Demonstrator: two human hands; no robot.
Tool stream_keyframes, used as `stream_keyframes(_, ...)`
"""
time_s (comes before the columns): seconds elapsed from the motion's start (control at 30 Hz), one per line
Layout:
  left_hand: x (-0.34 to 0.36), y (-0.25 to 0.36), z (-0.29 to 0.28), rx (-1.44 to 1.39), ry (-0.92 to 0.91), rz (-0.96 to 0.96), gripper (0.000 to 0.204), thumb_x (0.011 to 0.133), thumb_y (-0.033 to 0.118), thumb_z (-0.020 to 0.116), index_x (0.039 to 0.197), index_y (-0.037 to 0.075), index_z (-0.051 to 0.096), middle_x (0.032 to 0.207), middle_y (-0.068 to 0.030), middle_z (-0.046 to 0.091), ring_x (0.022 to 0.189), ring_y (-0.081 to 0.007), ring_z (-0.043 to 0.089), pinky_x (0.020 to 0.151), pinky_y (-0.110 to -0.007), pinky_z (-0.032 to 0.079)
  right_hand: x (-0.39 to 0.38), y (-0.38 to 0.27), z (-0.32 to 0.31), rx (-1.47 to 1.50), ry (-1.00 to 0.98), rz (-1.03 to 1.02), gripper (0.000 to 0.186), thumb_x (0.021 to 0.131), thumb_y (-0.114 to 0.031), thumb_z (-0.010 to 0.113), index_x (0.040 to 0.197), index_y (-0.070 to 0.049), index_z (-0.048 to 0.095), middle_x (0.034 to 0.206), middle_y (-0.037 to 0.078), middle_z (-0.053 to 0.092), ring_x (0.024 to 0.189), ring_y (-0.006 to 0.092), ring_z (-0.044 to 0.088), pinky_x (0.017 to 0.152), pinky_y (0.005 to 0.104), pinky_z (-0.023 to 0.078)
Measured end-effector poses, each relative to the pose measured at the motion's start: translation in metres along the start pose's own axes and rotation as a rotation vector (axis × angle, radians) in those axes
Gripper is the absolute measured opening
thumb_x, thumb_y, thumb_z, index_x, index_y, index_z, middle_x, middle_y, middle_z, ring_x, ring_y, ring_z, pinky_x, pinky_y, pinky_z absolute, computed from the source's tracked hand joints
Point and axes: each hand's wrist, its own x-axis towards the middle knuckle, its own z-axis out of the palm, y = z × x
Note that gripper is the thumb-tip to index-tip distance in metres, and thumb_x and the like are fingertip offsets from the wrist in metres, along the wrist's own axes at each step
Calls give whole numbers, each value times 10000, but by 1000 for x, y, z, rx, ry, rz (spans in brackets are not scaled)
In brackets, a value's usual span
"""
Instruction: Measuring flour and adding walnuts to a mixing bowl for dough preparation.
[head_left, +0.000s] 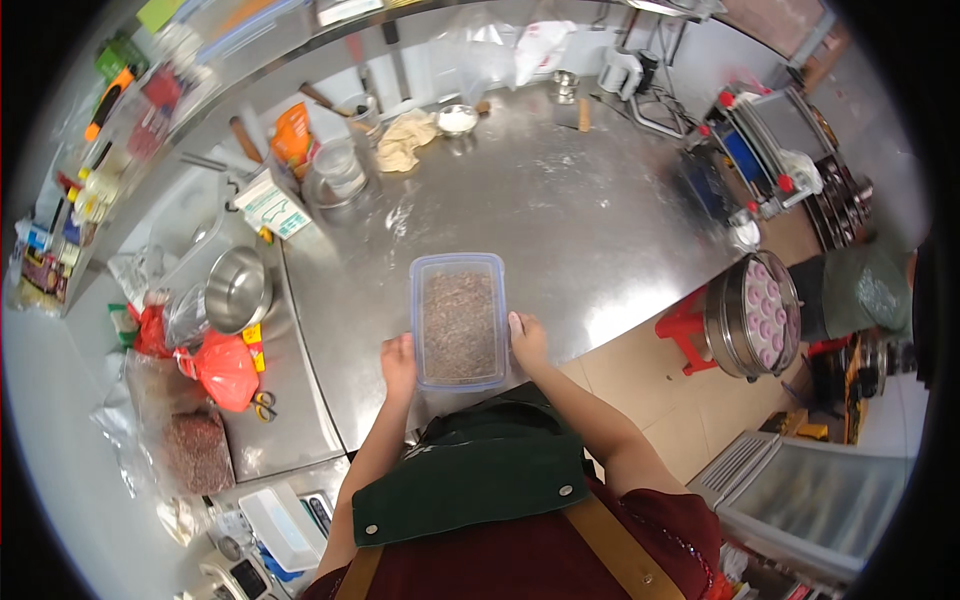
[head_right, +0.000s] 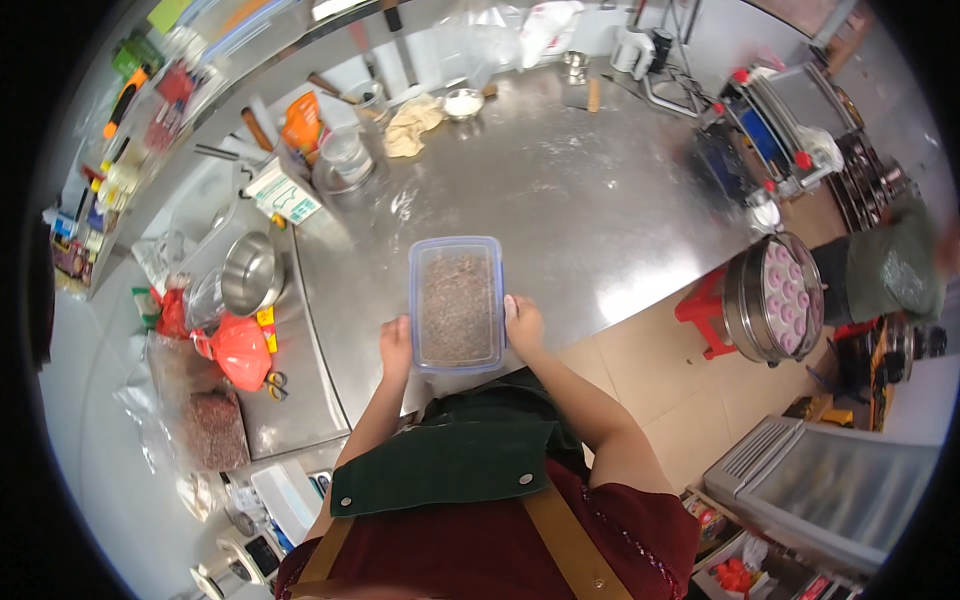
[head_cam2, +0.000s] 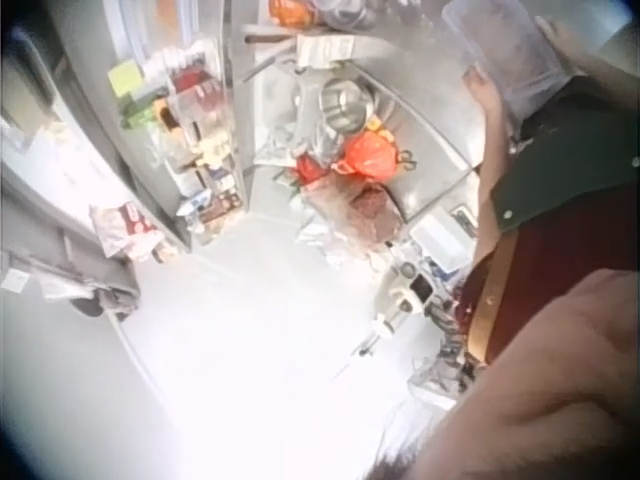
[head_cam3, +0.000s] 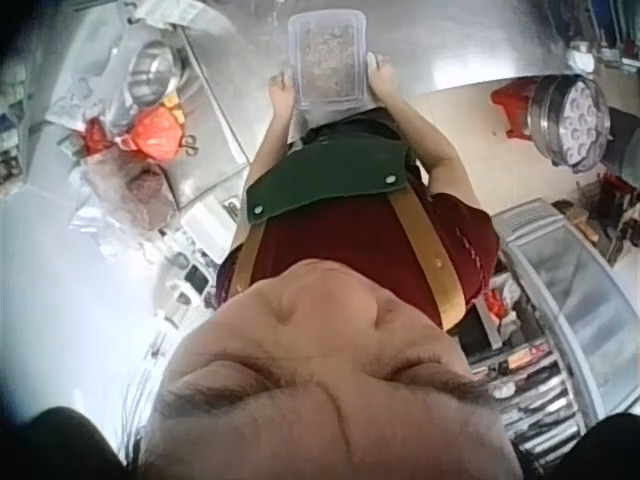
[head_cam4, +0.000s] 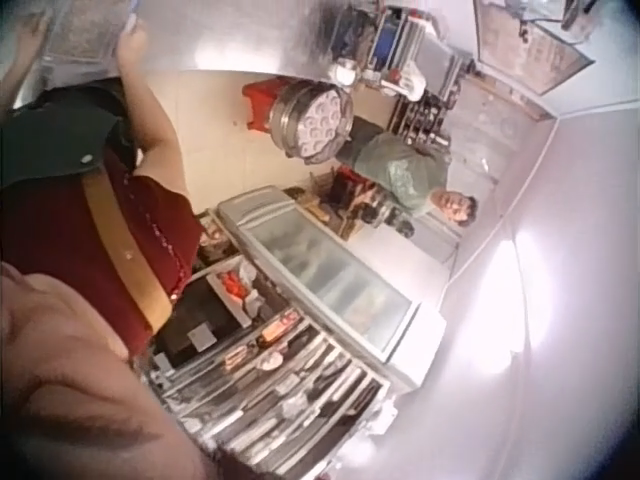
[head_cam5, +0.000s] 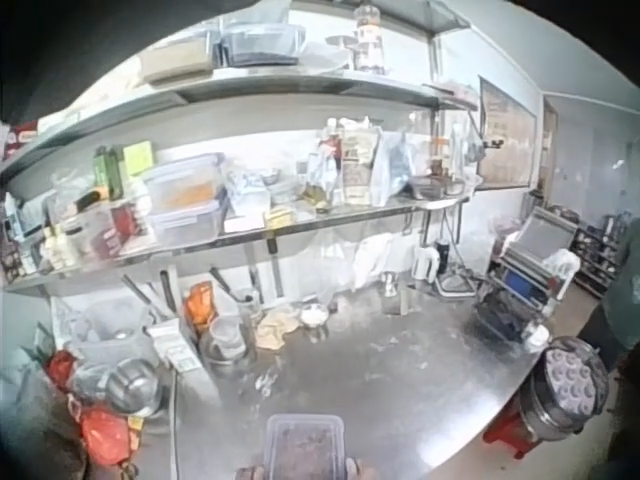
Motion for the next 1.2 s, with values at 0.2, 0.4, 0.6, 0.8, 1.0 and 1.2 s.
stream_keyframes(0.2, -14, 20, -3, 34, -144, -45, 376, 750, 277, 555, 1006, 2, 525, 932, -187, 497, 875, -321, 462, 772, -374, 372, -8, -4, 12, 99, -111, 58, 366, 763, -301, 535, 861, 50, 567, 803, 181, 531, 753, 288, 547, 668, 345, 419)
stream_keyframes(0.4, -22, 44, -19, -89, -46, 92, 374, 758, 227, 552, 1055, 6, 495, 985, -171, 476, 919, -298, 444, 810, -355, 357, -19, -29, -8, 462, -247, 191, 278, 744, -161, 580, 924, 41, 519, 890, 134, 552, 788, 209, 558, 696, 297, 435)
stream_keyframes(0.6, -27, 81, -45, -357, -49, 133, 320, 805, 187, 500, 1055, -12, 483, 990, -151, 474, 936, -253, 449, 827, -328, 351, -3, -65, -96, 798, -443, 134, 193, 732, -7, 554, 895, -17, 450, 780, 110, 584, 702, 149, 564, 625, 251, 442)
stream_keyframes(0.8, -37, 3, -14, 2, -118, -231, 465, 750, 232, 555, 1095, -46, 414, 999, -162, 478, 768, -200, 519, 669, -301, 443, 61, -40, -157, 278, 37, -185, 109, 729, -6, 562, 832, -5, 527, 777, 87, 604, 690, 145, 569, 626, 248, 446)
stream_keyframes(1.0, -38, 36, -12, -597, -325, -961, 376, 692, 78, 465, 1046, -47, 437, 919, -168, 486, 823, -241, 507, 605, -327, 474, 100, 41, -109, -768, 144, -745, 286, 659, 50, 472, 918, -25, 565, 907, 138, 590, 833, 289, 575, 676, 336, 478)
stream_keyframes(1.2, -49, 24, -18, -596, -302, -901, 373, 676, 14, 417, 1046, -27, 443, 819, -139, 500, 695, -230, 521, 456, -302, 459, 98, 54, -72, -832, -150, -751, 391, 659, 1, 501, 1050, -2, 492, 1105, 170, 486, 1050, 348, 429, 856, 382, 377)
